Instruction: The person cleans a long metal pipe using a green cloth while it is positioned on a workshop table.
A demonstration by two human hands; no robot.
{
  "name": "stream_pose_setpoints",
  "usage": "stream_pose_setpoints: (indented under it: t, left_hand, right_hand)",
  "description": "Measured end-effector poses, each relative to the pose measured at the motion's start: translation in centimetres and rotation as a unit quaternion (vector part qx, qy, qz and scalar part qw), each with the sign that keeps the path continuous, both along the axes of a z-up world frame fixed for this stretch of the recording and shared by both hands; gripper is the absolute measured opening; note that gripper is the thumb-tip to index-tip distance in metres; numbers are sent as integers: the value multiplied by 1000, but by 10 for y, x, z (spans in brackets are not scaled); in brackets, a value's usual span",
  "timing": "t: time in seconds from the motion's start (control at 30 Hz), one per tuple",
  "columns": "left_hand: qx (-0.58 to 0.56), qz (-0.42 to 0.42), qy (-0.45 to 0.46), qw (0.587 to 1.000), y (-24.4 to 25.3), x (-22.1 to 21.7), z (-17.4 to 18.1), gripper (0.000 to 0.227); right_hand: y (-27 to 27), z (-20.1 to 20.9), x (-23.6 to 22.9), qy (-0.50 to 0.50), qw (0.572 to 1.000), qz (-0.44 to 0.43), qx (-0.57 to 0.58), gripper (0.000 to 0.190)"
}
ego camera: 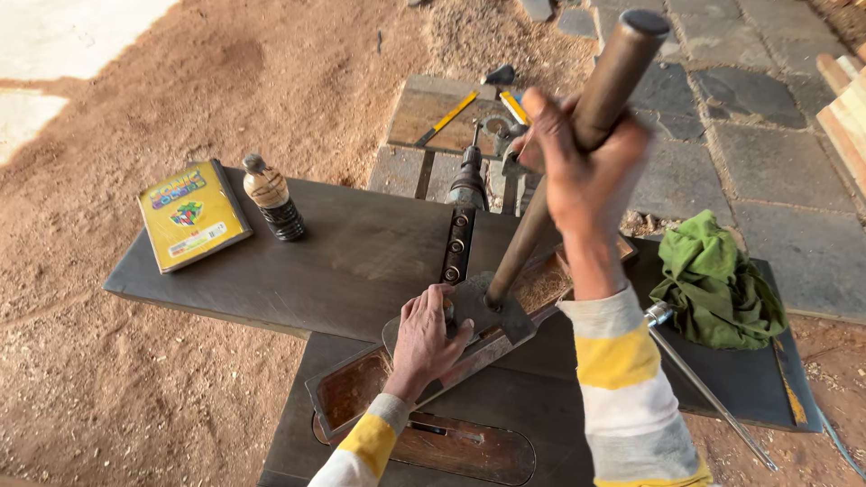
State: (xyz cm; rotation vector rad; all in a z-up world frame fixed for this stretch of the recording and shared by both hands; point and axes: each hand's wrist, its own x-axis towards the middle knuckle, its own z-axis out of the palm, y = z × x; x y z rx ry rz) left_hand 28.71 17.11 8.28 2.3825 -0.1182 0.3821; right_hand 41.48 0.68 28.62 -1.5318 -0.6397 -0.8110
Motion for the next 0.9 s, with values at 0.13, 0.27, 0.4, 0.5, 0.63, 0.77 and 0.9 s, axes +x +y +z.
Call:
stream_pose_setpoints:
  t: [0.13,0.27,0.4,0.5,0.63,0.77,0.9]
  left_hand:
    - [-3,7,-14,1000,-1,1,1,59]
    - [-3,11,-16,1000,0,3,3,48]
    - [-17,18,-48,999,0,3,1,40]
    - [-6,18,-76,997,-2,-1,3,39]
    - [-34,4,-67,997,2,-1,4,39]
    - [-24,18,-57,998,1,5,-2,42]
    - [-2,5,-59,998,2,3,-7,43]
  right_hand:
    - [3,-37,-2,20,999,-16,47,21]
    - [19,-131,-35,159,985,2,75,19]
    - [21,-145,-33,195,980,24,36,21]
    - [4,-83,-26,221,972,-77,-15,21]
    - [-20,22,4,-38,996,81,-28,26]
    - [-10,13,14,-51,995,80,4,28]
    - [0,-100,-21,94,988,-117,-40,17]
